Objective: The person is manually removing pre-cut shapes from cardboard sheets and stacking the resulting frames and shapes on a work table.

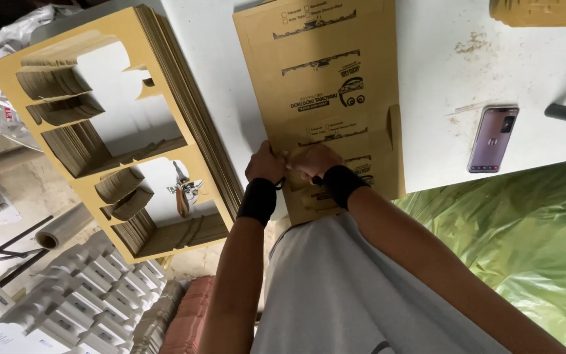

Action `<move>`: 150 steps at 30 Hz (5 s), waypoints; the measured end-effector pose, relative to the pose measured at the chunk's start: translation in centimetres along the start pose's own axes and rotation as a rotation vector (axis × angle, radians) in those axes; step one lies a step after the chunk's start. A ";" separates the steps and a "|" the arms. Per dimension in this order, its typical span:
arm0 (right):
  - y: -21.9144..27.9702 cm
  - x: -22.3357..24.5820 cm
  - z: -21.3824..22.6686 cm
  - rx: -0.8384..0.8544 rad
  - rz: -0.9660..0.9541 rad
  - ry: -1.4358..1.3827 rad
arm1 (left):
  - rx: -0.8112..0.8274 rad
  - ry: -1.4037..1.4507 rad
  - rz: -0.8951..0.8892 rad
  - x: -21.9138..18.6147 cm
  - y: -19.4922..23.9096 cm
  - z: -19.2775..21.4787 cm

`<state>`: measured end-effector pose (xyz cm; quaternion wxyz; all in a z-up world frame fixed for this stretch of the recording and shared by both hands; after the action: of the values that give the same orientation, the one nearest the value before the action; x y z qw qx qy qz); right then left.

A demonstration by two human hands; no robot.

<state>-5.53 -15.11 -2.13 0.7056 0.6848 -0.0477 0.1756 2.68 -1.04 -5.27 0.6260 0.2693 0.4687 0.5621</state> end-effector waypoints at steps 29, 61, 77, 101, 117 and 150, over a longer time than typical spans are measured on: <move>-2.6 -2.5 -0.4 -0.033 -0.003 0.030 | -0.003 0.030 -0.154 3.7 2.1 -3.6; -4.3 -7.2 -3.8 -0.067 0.135 0.256 | 0.033 -0.403 -0.082 -0.2 3.6 -5.1; -6.2 -8.8 -4.6 -0.052 0.031 0.301 | 0.044 -0.115 -0.079 1.1 3.2 -4.9; -5.2 -7.4 -4.8 -0.178 0.082 0.421 | 0.130 0.453 0.097 -1.8 6.8 -1.9; -4.9 -8.5 -5.4 -0.232 0.010 0.192 | -0.407 -0.231 -0.345 1.6 4.9 -7.1; 3.8 -27.5 7.0 -0.756 0.133 -0.284 | -0.139 0.334 0.005 2.6 10.8 -9.3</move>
<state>-31.18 -26.99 -6.57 0.8811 0.3902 -0.2500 0.0947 -10.65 2.13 -0.60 0.5551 0.1297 0.5255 0.6316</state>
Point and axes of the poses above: each hand's wrist, its own y-axis away from the middle knuckle, its own z-axis out of the back of the hand, x = y × z, the point moved 6 cm from there along -y, towards the middle knuckle, and after that the axes turned 3 degrees about -z, right-handed, at the moved point
